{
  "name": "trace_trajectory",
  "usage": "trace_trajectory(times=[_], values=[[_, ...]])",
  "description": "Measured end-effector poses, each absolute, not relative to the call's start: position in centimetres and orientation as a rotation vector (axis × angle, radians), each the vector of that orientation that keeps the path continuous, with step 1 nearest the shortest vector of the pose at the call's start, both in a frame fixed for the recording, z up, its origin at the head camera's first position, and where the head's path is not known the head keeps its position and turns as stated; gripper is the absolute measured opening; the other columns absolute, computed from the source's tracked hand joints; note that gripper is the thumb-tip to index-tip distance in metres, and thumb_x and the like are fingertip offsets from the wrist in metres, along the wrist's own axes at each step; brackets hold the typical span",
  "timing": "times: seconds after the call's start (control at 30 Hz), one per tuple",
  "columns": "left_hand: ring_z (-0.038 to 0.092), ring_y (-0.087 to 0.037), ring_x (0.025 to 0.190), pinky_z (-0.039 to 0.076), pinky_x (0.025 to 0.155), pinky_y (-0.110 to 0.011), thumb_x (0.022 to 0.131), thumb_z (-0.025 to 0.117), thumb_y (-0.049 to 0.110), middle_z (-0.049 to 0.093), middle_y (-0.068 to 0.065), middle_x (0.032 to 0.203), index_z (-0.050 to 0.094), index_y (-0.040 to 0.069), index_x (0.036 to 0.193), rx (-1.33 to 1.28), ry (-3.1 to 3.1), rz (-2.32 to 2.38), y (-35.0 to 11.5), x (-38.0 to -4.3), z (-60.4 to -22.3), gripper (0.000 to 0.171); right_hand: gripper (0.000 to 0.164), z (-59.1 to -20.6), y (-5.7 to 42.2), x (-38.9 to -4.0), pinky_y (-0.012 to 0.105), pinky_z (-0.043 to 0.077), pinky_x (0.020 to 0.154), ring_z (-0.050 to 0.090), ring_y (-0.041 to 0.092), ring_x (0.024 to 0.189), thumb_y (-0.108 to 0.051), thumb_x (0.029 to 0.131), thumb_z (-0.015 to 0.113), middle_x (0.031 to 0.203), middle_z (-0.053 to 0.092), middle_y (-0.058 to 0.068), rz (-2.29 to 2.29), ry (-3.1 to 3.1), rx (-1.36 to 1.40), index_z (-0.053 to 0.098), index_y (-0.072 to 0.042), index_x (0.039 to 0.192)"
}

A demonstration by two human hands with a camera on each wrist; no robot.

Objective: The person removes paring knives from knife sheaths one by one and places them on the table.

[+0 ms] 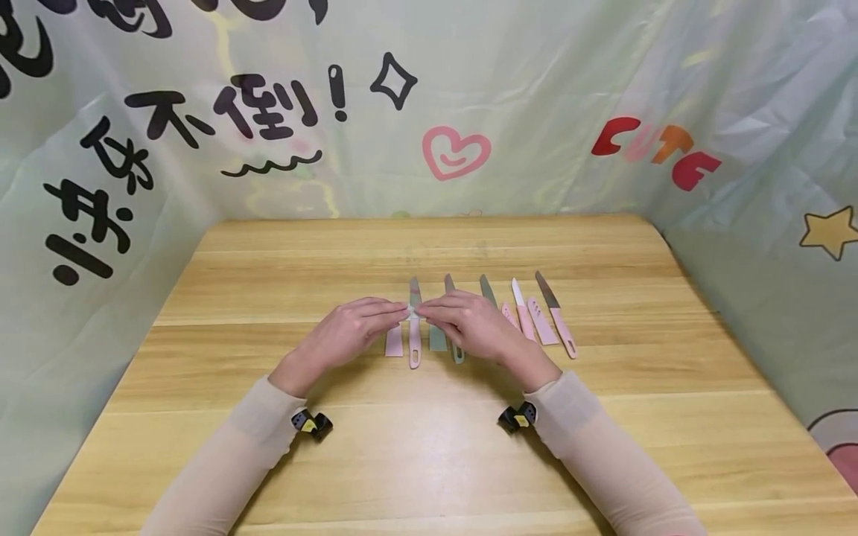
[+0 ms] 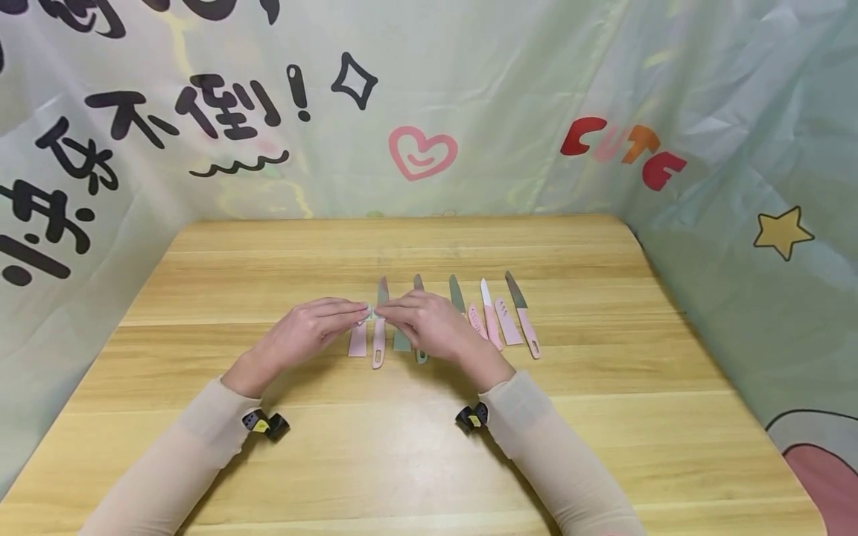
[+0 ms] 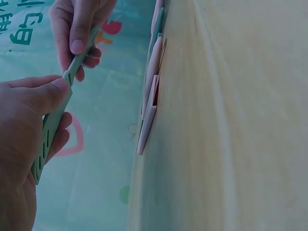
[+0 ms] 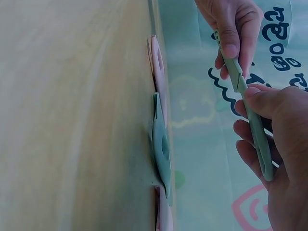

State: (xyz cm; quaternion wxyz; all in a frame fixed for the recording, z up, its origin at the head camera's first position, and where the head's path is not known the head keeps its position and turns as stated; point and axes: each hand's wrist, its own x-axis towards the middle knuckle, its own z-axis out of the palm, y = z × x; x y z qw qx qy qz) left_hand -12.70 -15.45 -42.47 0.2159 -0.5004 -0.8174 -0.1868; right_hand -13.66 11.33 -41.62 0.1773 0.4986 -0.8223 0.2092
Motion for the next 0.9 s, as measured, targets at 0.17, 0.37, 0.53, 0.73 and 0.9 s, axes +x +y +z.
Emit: trace_trajectory(times=[0.17, 0.37, 0.53, 0.73, 0.9], values=[[0.064, -0.025, 0.111, 0.051, 0.098, -0.034, 0.087, 0.071, 0.001, 0.066, -0.009, 0.124, 0.069, 0.004, 0.122, -1.378, -2.278, -0.535, -15.49, -12.73, -42.57, 0.035, 0.029, -41.70, 11.38, -13.74, 0.034, 0.052, 0.095, 0.064, 0.018, 0.107, -0.011, 0.094, 0.066, 0.117, 0.070, 0.002, 0.576, -2.336, 1.410, 0.070, -0.011, 0.123], [0.064, -0.025, 0.111, 0.051, 0.097, -0.035, 0.086, 0.072, 0.001, 0.066, -0.008, 0.124, 0.068, 0.004, 0.122, -1.381, -2.268, -0.531, -15.46, -12.75, -42.62, 0.036, 0.030, -41.66, 11.56, -13.68, 0.034, 0.053, 0.094, 0.065, 0.019, 0.107, -0.010, 0.094, 0.067, 0.117, 0.070, 0.002, 0.574, -2.325, 1.410, 0.070, -0.011, 0.123], [0.064, -0.025, 0.111, 0.051, 0.097, -0.036, 0.086, 0.072, 0.002, 0.066, -0.009, 0.124, 0.068, 0.003, 0.122, -1.380, -2.261, -0.532, -15.45, -12.69, -42.64, 0.036, 0.029, -41.56, 11.65, -13.68, 0.034, 0.054, 0.092, 0.065, 0.018, 0.106, -0.010, 0.094, 0.067, 0.117, 0.070, 0.002, 0.564, -2.322, 1.410, 0.070, -0.011, 0.123], [0.064, -0.025, 0.111, 0.051, 0.097, -0.036, 0.086, 0.073, 0.003, 0.066, -0.009, 0.124, 0.068, 0.003, 0.122, -1.377, -2.258, -0.535, -15.43, -12.66, -42.58, 0.036, 0.030, -41.50, 11.73, -13.72, 0.034, 0.054, 0.092, 0.065, 0.018, 0.105, -0.010, 0.093, 0.068, 0.116, 0.070, 0.001, 0.549, -2.320, 1.408, 0.070, -0.011, 0.123], [0.064, -0.024, 0.111, 0.052, 0.097, -0.036, 0.086, 0.073, 0.002, 0.067, -0.008, 0.123, 0.069, 0.003, 0.122, -1.373, -2.262, -0.540, -15.49, -12.74, -42.55, 0.036, 0.032, -41.55, 11.81, -13.83, 0.036, 0.054, 0.092, 0.065, 0.019, 0.105, -0.009, 0.092, 0.069, 0.116, 0.070, 0.001, 0.538, -2.314, 1.405, 0.069, -0.010, 0.123]])
